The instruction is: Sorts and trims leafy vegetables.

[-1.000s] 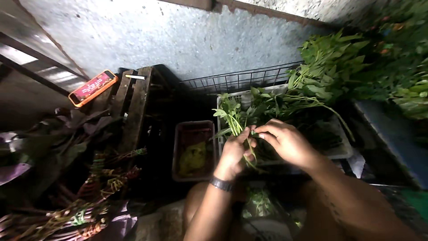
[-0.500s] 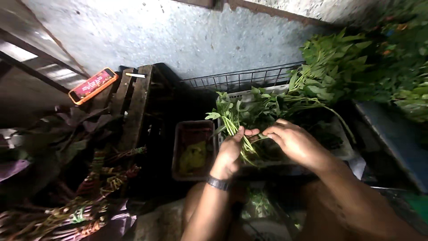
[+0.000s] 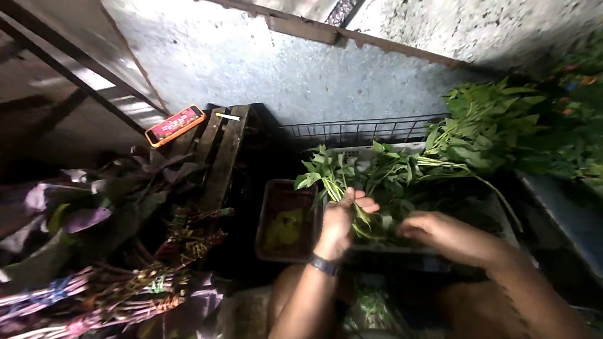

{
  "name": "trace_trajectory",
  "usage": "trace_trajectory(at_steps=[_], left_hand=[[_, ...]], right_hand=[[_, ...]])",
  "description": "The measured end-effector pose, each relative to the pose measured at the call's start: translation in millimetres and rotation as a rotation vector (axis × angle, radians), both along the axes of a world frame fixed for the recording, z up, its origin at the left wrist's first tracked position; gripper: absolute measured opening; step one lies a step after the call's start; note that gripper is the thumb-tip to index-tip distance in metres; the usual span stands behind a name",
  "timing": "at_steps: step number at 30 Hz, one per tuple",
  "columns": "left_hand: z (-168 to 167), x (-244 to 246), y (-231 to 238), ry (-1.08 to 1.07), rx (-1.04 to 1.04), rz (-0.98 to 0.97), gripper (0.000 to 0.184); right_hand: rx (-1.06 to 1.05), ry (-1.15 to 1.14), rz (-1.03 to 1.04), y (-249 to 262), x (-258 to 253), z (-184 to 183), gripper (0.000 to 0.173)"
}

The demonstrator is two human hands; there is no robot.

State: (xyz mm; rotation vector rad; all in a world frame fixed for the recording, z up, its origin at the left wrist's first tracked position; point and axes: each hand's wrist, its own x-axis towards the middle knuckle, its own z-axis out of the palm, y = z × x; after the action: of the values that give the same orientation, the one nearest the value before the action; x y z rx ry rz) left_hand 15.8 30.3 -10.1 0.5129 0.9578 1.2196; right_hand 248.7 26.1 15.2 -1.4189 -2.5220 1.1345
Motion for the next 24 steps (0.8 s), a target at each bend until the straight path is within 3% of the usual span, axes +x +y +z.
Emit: trace_trajectory(at_steps=[3,6,10,18,21,24], left_hand=[[-2.5,4.1,-5.5,0.062,0.032,-0.041,0.043],[-4.4,11.7,-9.5,0.128,0.048,-0.039,0.042],[-2.1,12.5,-13.2,0.113,0.077,-0.044,0.04],[12.4,-7.7,-11.4,0.012,0.096,-0.048,0.043],[21.0,-6.9,-11.0,0.031,0.099,-0.107,0.042],[26.2,2.8,-14.6,0.065,0.132,-0.082,0.04]], right_hand=[[0.038,0.036,-0.14,2.6,-5.3,-2.6,0.027],[0.037,0.231,-0.29,-1.2,-25.4,-8.8,0.04],[0.031,0.459,-0.279,-9.8,-53.9,-25.5,0.032],[0.038,0.246,-0.196,-9.2,-35.6,-1.0,0.035],[0.092,0.366,-0.286,-4.0,-35.6,-5.6,0.031],[0.159,0.449,-0.215,-9.0,-42.7,-9.5,0.037]])
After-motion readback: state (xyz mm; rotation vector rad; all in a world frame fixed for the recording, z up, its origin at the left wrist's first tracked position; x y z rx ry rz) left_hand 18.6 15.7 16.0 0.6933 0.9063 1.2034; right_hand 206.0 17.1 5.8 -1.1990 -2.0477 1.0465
